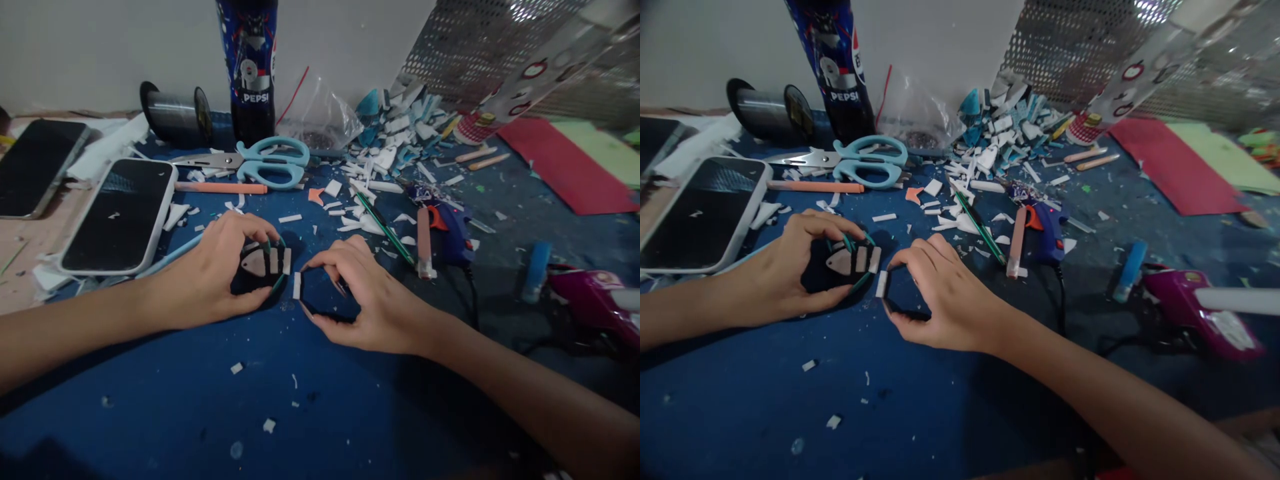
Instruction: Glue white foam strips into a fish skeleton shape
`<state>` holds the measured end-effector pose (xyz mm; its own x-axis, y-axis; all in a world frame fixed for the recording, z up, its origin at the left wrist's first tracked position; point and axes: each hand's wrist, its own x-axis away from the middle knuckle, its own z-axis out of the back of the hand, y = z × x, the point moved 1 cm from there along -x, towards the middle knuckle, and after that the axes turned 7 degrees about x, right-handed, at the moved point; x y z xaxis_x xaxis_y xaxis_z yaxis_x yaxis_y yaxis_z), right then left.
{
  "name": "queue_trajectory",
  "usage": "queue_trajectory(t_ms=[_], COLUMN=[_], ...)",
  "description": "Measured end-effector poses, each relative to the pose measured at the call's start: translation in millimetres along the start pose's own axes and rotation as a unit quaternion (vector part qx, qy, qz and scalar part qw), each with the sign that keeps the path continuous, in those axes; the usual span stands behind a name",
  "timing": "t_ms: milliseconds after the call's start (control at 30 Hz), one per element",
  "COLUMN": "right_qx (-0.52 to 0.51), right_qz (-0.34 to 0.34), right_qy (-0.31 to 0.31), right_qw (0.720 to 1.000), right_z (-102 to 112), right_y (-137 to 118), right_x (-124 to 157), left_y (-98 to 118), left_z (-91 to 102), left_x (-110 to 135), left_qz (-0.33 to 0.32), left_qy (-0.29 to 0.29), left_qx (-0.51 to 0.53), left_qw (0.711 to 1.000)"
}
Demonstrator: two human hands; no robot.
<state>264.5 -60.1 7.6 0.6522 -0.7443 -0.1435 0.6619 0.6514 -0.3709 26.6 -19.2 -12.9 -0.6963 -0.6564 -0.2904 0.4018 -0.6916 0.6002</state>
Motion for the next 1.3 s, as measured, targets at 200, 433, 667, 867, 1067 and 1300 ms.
queue_trajectory(t_ms=[200,433,667,867,1067,1300], right_qx=[0.000,0.036,0.058,0.070,0.078,0.072], right_qz=[0.002,-0.017,-0.023,-0.011,0.013,0.036], right_qy=[0.022,0.069,0.060,0.061,0.062,0.065], right_qw=[1.000,0.997,0.996,0.996,0.995,0.995], right_z=[1,3,-3,-2,1,0], right_y=[0,5,3,3,0,-3], right_x=[0,1,-1,0,3,4], left_y=[-1,-2,-2,0,2,4], left_z=[1.1,0.4,1.5,2.4,2.2,2.2], left_x=[2,4,8,8,8,11], left_qz=[-0.015,-0.021,-0.022,-0.026,-0.023,-0.037], left_qy=[0.005,0.001,0.003,0.008,-0.012,-0.008], left_qx=[0.012,0.032,0.053,0.055,0.058,0.067], left_qw=[1.000,0.999,0.998,0.998,0.998,0.997])
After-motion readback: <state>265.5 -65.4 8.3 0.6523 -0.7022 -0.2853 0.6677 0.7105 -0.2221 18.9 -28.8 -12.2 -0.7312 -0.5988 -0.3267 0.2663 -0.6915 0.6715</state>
